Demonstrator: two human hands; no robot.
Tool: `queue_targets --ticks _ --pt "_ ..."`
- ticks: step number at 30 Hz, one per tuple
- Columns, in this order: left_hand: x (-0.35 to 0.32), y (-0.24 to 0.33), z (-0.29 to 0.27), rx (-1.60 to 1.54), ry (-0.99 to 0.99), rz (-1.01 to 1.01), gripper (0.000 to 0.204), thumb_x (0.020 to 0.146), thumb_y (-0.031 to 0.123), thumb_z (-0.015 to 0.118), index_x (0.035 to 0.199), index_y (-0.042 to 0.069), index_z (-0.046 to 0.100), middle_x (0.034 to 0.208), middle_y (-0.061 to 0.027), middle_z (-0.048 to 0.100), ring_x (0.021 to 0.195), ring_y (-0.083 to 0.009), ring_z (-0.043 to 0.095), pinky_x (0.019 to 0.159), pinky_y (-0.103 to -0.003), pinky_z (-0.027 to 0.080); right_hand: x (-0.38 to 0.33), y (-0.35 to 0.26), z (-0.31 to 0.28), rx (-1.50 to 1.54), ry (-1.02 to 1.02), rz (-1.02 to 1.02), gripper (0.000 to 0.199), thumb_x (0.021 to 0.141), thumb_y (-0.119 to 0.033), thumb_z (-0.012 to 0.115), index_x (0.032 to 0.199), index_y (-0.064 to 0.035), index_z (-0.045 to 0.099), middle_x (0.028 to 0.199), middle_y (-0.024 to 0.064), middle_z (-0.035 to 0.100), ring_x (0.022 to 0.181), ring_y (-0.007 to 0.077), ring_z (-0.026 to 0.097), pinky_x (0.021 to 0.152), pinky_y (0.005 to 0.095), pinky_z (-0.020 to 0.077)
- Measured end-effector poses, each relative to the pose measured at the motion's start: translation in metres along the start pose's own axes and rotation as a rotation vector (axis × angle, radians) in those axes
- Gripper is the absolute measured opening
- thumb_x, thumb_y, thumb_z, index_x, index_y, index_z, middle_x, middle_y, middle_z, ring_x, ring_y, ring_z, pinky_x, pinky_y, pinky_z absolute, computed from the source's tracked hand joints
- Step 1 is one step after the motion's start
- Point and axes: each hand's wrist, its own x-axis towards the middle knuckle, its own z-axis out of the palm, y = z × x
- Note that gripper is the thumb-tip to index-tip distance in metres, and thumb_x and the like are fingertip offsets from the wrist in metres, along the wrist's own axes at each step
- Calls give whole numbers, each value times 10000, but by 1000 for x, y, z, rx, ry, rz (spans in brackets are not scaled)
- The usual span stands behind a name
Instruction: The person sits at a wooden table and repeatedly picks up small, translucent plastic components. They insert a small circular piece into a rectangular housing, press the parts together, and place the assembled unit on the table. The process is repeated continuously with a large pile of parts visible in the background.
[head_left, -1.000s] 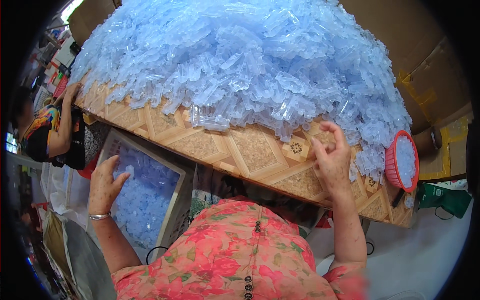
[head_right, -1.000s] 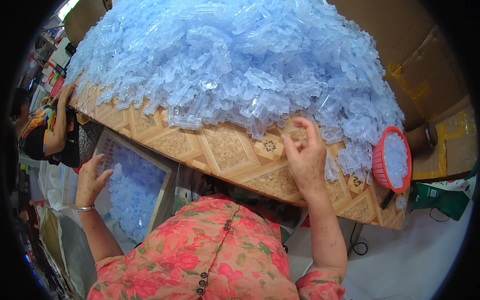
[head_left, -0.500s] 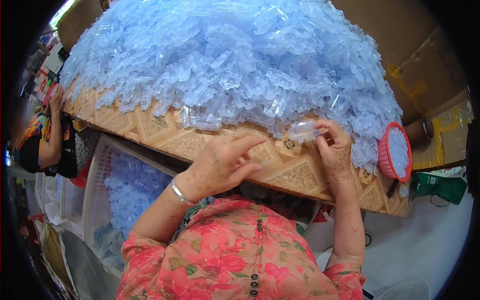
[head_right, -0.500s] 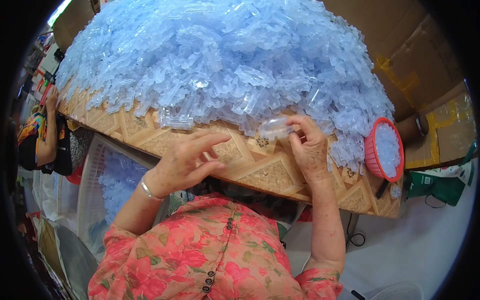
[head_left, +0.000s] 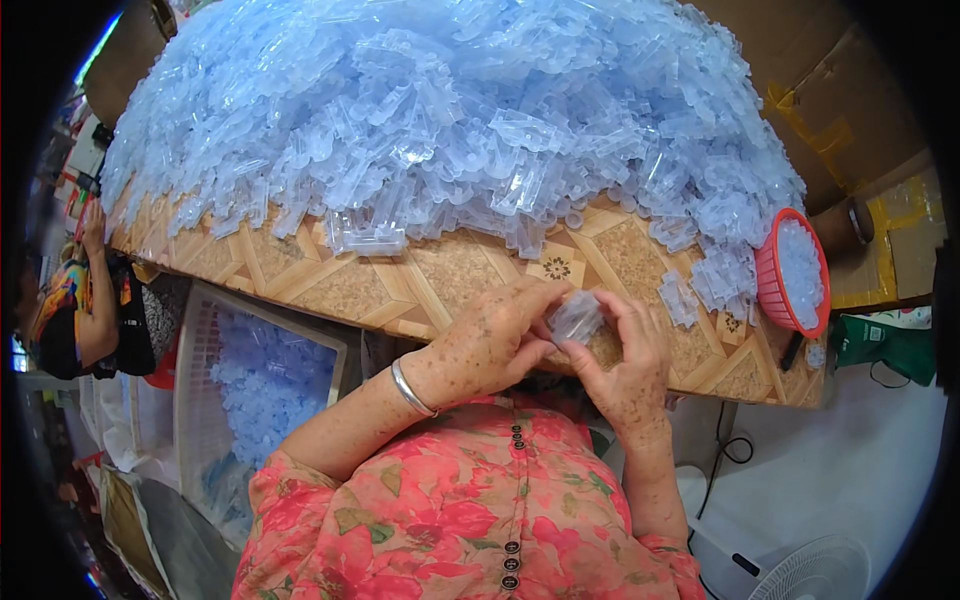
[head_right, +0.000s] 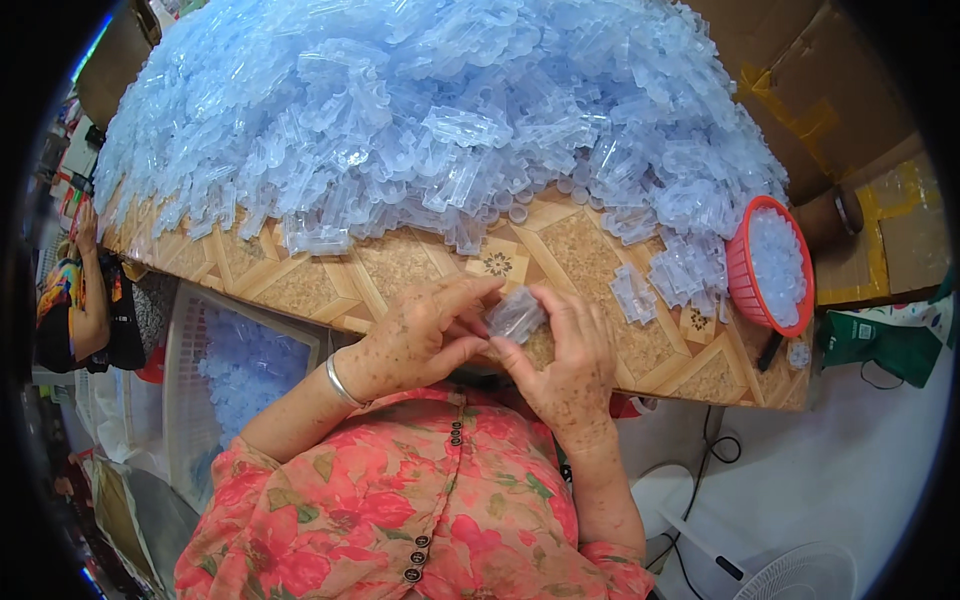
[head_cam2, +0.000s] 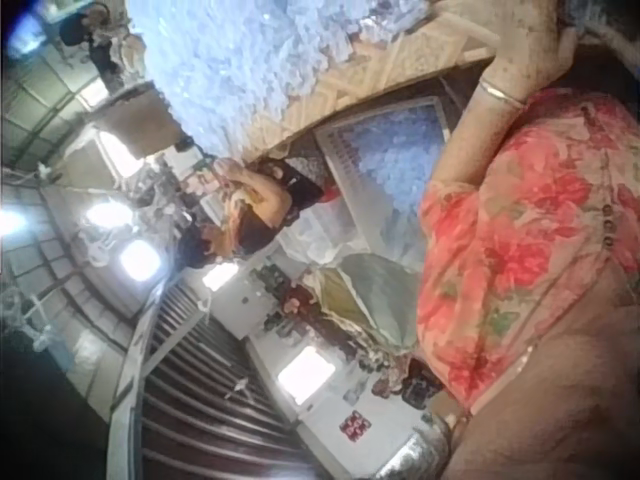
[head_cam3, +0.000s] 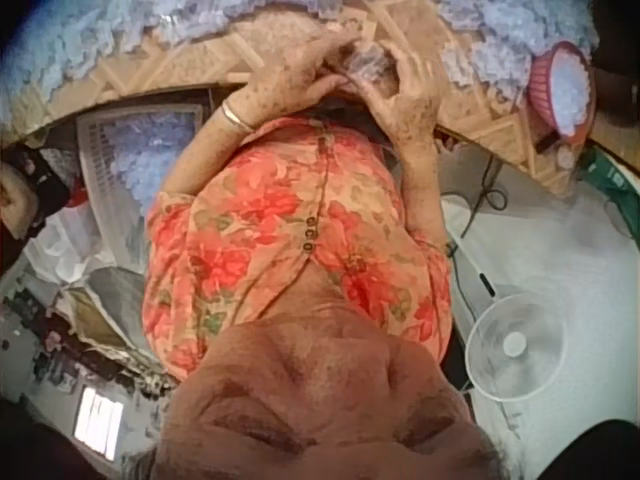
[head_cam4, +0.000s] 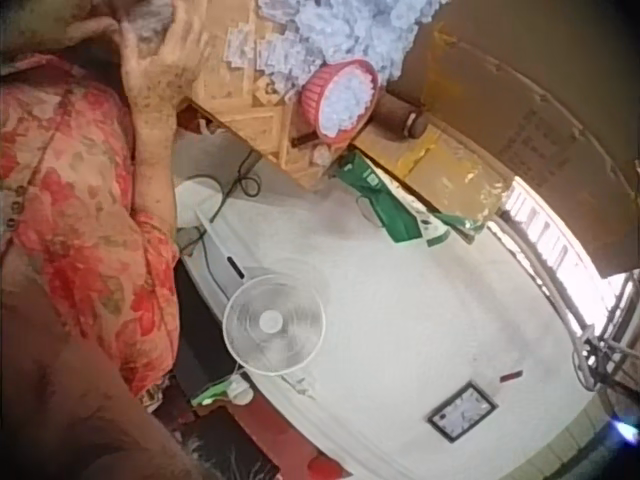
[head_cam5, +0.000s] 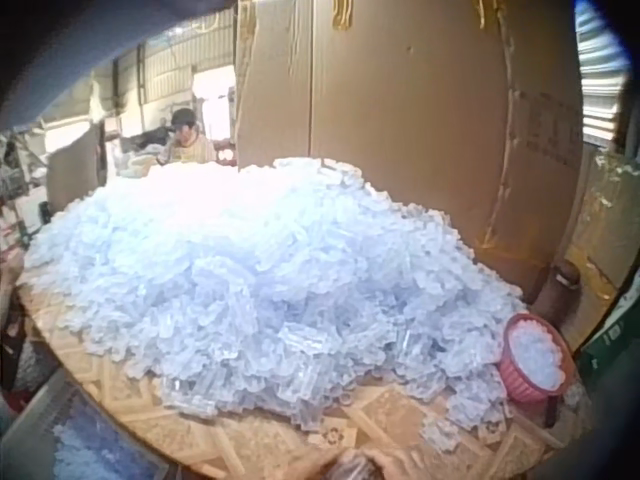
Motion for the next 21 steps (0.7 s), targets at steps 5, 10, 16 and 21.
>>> queue_targets --ticks 5,10,16,21 --pt "2 3 -4 93 -28 24 703 817 -48 754 1475 25 516 1213 -187 688 889 -241 768 748 -329 634 7 11 2 103 8 -64 634 782 -112 825 1369 -53 592 1378 172 588 1256 362 601 1028 456 503" --pt "11 -2 -1 184 95 100 767 781 -5 795 1487 32 498 1374 -208 601 1129 -335 690 900 -407 592 10 17 0 178 -43 -114 604 826 77 665 1404 -68 572 1417 173 578 1278 375 606 1027 432 520" --pt "20 -6 14 253 66 191 767 746 53 834 1443 0 518 1397 -214 579 1269 -434 570 1076 -483 469 9 17 -8 160 80 -78 518 842 79 636 1344 -46 618 1396 177 592 1257 369 618 1017 430 521" --pt "17 -12 21 252 101 156 697 770 72 839 1403 2 555 1339 -215 610 1217 -423 593 1040 -475 487 -12 56 -35 -282 378 164 396 840 -38 737 1232 -26 682 1251 149 627 1159 353 616 996 464 491"
